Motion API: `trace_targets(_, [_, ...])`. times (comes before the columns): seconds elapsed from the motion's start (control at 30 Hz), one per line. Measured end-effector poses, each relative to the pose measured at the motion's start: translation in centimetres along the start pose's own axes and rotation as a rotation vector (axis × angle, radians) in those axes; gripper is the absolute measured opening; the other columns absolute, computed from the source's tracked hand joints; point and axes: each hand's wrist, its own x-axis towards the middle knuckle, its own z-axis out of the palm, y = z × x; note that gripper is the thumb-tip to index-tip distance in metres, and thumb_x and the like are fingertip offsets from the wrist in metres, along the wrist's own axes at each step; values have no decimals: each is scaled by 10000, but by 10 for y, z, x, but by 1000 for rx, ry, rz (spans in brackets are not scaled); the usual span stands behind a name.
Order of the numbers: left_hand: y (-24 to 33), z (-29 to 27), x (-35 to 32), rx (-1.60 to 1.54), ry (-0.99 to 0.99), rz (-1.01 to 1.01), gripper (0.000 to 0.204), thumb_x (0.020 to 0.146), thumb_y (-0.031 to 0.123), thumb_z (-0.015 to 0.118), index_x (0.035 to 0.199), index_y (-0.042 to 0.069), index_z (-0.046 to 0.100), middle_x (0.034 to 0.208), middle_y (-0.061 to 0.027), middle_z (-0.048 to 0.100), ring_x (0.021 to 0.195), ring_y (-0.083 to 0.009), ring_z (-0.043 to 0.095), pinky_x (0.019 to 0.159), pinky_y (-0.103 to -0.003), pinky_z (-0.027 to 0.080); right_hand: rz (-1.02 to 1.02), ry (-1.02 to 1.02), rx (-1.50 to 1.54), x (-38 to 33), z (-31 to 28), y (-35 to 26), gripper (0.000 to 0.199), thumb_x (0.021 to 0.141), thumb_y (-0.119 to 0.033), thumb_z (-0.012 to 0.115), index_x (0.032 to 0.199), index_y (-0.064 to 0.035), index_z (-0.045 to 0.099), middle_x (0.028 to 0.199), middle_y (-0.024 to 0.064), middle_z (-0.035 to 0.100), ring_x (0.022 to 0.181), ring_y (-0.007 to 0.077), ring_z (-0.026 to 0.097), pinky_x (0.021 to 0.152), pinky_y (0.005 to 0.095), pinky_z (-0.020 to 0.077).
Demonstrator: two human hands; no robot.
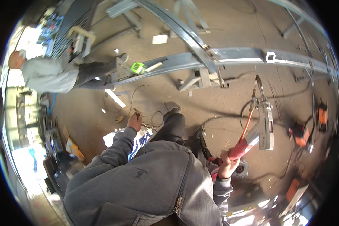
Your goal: The person prepares a welding torch and welds joints on a metal frame structure. They adjust the torch and position the ground clamp, then apply welds to multiple joints on the frame.
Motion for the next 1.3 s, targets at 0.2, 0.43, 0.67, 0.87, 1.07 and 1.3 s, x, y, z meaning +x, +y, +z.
trace_targets(0.2, [-104, -54, -32, 66, 465, -281, 363, 1015, 321, 560, 1067, -26, 655, 1025, -289, 671, 954, -452, 659, 840, -510, 523, -25, -125, -62, 7, -17, -11, 330, 761, 58, 721, 1047, -41, 590, 780, 11, 576, 664, 119, 570, 626, 264, 475])
trace_targets(0.43, [-106, -227, -60, -384, 1012, -143, 245, 1047, 181, 563, 1116, -28, 670, 983, -107, 721, 893, -189, 677, 835, -339, 541, -46, -394, 5, 5, -4, -17, 275, 788, 131, 683, 977, -47, 594, 701, 4, 578, 530, 92, 555, 483, 262, 512])
trace_targets(0.67, [-43, -325, -104, -799, 902, 213, 205, 948, -6, 537, 1149, 18, 572, 961, -58, 635, 849, -154, 619, 775, -312, 523, 8, -589, -52, -8, 48, -4, 339, 794, 125, 687, 1086, -27, 605, 741, 18, 611, 534, 127, 611, 500, 300, 552])
trace_targets(0.87, [-41, -237, -97, -1281, 498, 47, 494, 834, -88, 527, 1309, 19, 445, 1115, -93, 542, 903, -171, 628, 737, -291, 554, -80, -771, -109, -43, 115, 13, 378, 815, 88, 764, 1142, -39, 626, 788, -3, 640, 691, 95, 622, 630, 258, 525])
trace_targets(1.07, [-32, -180, -69, -1423, -27, -262, 226, 1014, 49, 542, 1231, 44, 606, 967, -22, 625, 813, -92, 569, 749, -255, 480, 80, -817, -327, -80, 206, 28, 277, 822, 19, 796, 1030, -48, 626, 788, -15, 633, 672, 74, 596, 587, 255, 482])
trace_targets(1.3, [-47, -188, -46, -1373, -201, -242, 219, 1055, 188, 560, 1235, 66, 587, 893, 14, 566, 766, -76, 538, 719, -242, 450, 2, -908, -433, -108, 279, 34, 263, 831, -21, 796, 1024, -42, 618, 779, -22, 623, 667, 78, 576, 590, 262, 472])
